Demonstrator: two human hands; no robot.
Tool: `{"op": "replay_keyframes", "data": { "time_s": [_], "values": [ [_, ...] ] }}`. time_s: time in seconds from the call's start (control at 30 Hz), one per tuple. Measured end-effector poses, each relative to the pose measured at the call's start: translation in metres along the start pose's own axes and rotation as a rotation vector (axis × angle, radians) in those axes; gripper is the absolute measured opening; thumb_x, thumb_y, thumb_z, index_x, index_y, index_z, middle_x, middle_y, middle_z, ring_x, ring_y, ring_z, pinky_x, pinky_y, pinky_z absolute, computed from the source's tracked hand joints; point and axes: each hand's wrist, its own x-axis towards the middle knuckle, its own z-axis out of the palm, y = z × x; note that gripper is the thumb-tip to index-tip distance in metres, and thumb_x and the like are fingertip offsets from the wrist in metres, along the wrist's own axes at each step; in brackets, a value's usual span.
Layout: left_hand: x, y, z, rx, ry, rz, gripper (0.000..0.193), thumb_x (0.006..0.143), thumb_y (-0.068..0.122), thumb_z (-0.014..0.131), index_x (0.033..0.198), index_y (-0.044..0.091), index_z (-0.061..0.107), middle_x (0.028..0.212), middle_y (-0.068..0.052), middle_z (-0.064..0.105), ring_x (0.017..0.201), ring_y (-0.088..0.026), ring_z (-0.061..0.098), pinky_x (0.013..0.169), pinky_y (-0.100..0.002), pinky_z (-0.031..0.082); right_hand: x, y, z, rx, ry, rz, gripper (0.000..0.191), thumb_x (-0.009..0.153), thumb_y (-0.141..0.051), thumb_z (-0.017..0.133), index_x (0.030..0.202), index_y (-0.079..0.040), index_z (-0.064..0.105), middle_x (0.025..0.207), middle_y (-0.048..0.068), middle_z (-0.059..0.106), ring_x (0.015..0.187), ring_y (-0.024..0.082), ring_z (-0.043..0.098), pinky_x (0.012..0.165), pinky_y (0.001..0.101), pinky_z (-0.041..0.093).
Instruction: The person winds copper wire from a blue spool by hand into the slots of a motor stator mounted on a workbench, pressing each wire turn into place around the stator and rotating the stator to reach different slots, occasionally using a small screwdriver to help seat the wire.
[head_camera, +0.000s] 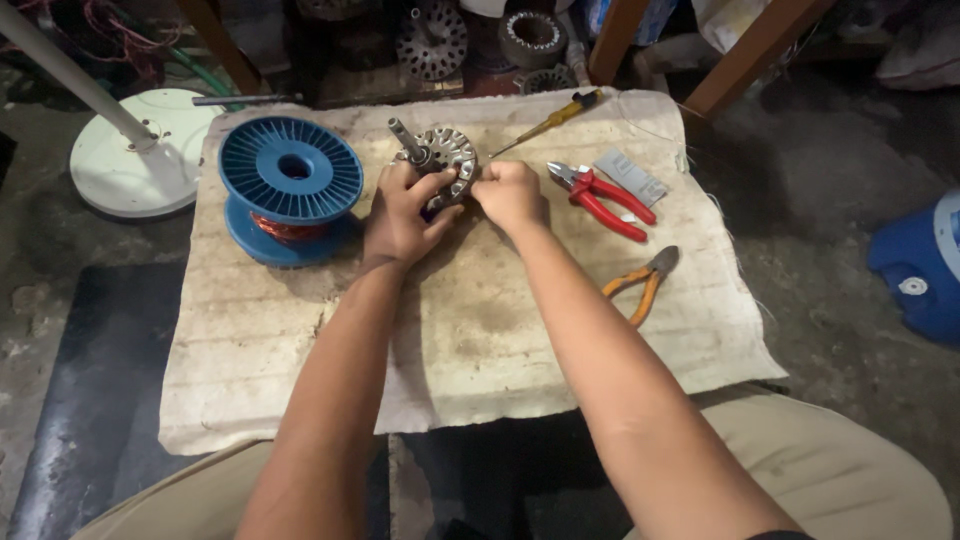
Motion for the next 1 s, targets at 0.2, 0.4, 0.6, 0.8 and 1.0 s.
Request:
{"op": "replay_keyframes", "data": {
  "time_s": [0.2,0.4,0.6,0.8,1.0],
  "values": [
    [-0.004,-0.005,0.004,-0.033,0.029,-0.001,0.050,0.073,0.020,0.085,0.121,0.017,0.071,0.116,-0.015,0.060,0.111,-0.040,0.056,0.094,-0.048,0.048,-0.018,-0.017,-0.002,-0.031,0.127,0.031,0.013,0.075,-0.027,0.068,0.077,-0.016,0.075,0.071,0.005,0.073,0.067,0.019,0.070,0.066,0.0348,0.052],
    [-0.003,-0.010,0.007,-0.014,0.026,-0.009,0.048,0.073,0.019,0.086,0.118,0.015,0.072,0.109,-0.016,0.059,0.106,-0.040,0.056,0.091,-0.049,0.048,-0.007,-0.005,0.014,0.044,0.198,0.016,0.009,0.075,-0.017,0.068,0.078,-0.012,0.076,0.067,0.006,0.072,0.062,0.018,0.069,0.062,0.0354,0.052],
    [-0.003,-0.008,0.007,-0.004,0.032,0.024,0.047,0.072,0.018,0.085,0.116,0.014,0.071,0.109,-0.015,0.061,0.105,-0.040,0.057,0.089,-0.049,0.048,-0.005,0.011,0.028,0.298,0.295,-0.158,0.009,0.083,-0.010,0.071,0.077,-0.004,0.068,0.061,0.009,0.070,0.053,0.013,0.062,0.052,0.0315,0.051],
    [-0.003,-0.009,0.008,-0.012,-0.019,-0.010,0.046,0.072,0.017,0.084,0.117,0.016,0.072,0.104,-0.013,0.059,0.103,-0.037,0.056,0.089,-0.047,0.049,-0.010,0.001,0.025,0.181,0.420,-0.155,0.007,0.083,-0.014,0.070,0.079,-0.008,0.071,0.063,0.005,0.069,0.055,0.017,0.067,0.058,0.0346,0.052],
    [-0.004,-0.006,0.009,0.027,-0.029,0.049,0.045,0.072,0.015,0.081,0.116,0.015,0.071,0.108,-0.013,0.059,0.108,-0.038,0.053,0.091,-0.048,0.049,-0.008,-0.001,0.006,0.092,0.250,0.004,0.009,0.084,-0.022,0.075,0.082,-0.013,0.075,0.072,0.001,0.074,0.063,0.012,0.065,0.058,0.0294,0.044]
  ]
}}
